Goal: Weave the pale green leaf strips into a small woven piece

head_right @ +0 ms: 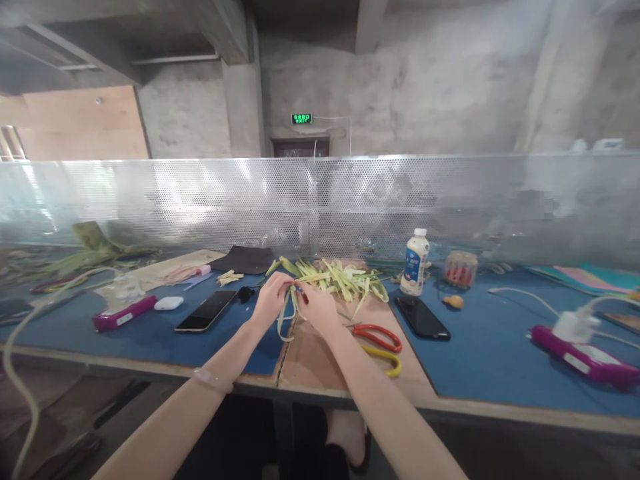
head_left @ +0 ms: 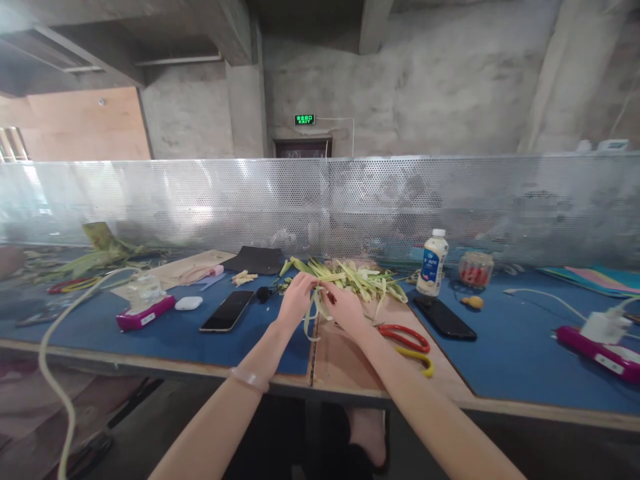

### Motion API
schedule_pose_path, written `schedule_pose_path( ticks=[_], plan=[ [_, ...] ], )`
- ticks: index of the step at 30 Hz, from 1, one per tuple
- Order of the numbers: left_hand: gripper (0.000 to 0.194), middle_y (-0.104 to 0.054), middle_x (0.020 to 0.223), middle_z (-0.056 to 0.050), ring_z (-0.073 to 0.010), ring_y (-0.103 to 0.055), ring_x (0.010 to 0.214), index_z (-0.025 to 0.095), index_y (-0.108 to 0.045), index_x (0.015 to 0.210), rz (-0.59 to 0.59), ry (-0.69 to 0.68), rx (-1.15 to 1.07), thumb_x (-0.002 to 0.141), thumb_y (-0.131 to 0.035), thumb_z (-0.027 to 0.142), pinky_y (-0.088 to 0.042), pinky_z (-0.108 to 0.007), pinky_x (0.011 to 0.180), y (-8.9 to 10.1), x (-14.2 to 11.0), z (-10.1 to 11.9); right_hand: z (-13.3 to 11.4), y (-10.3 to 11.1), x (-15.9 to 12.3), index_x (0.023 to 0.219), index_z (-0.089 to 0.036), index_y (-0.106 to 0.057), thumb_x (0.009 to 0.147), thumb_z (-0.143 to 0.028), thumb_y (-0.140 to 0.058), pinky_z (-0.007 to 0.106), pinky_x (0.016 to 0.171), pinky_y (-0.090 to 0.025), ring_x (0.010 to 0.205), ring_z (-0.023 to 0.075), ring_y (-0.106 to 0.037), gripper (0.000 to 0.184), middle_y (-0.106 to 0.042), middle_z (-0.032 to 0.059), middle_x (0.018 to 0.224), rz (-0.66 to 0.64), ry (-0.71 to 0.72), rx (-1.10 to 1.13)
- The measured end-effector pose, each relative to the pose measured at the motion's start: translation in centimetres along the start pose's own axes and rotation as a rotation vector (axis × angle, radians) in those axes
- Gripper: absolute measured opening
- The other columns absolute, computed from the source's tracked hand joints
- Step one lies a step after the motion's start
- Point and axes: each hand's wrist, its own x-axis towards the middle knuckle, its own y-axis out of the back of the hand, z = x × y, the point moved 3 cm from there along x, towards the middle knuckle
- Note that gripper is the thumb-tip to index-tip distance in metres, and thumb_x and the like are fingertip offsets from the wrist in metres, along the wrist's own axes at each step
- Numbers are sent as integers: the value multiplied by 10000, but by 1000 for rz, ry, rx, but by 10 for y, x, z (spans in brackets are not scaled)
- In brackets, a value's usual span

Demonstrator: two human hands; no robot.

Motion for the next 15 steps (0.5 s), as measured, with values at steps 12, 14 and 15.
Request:
schedule_pose_path(
  ticks=[12, 14, 15],
  plan=[
    [131, -565, 855, -33, -152, -547, 835, 198, -528, 884, -46, 69, -1, 866, -403, 163, -449, -258, 752, -5, -2, 2, 4, -5, 0, 975, -212, -617, 868, -261, -452, 209, 553, -365, 595, 141, -603, 203, -675, 12, 679, 7, 8, -10],
    [124, -568, 858, -34, -154, -551, 836, 197, -514, 891, -51, 98, 8, 865, -399, 159, -446, -261, 750, -5, -3, 1, 2, -3, 0, 953, -205, -618, 865, -256, -453, 209, 545, -355, 582, 136, -597, 194, -670, 10, 668, 19, 14, -19],
    [121, -570, 861, -34, -155, -552, 836, 197, -508, 892, -51, 113, 12, 865, -397, 157, -444, -263, 749, -5, -3, 0, 1, -2, -1, 950, -204, -616, 862, -253, -456, 209, 543, -352, 574, 133, -594, 189, -666, 6, 660, 31, 12, -22]
  ],
)
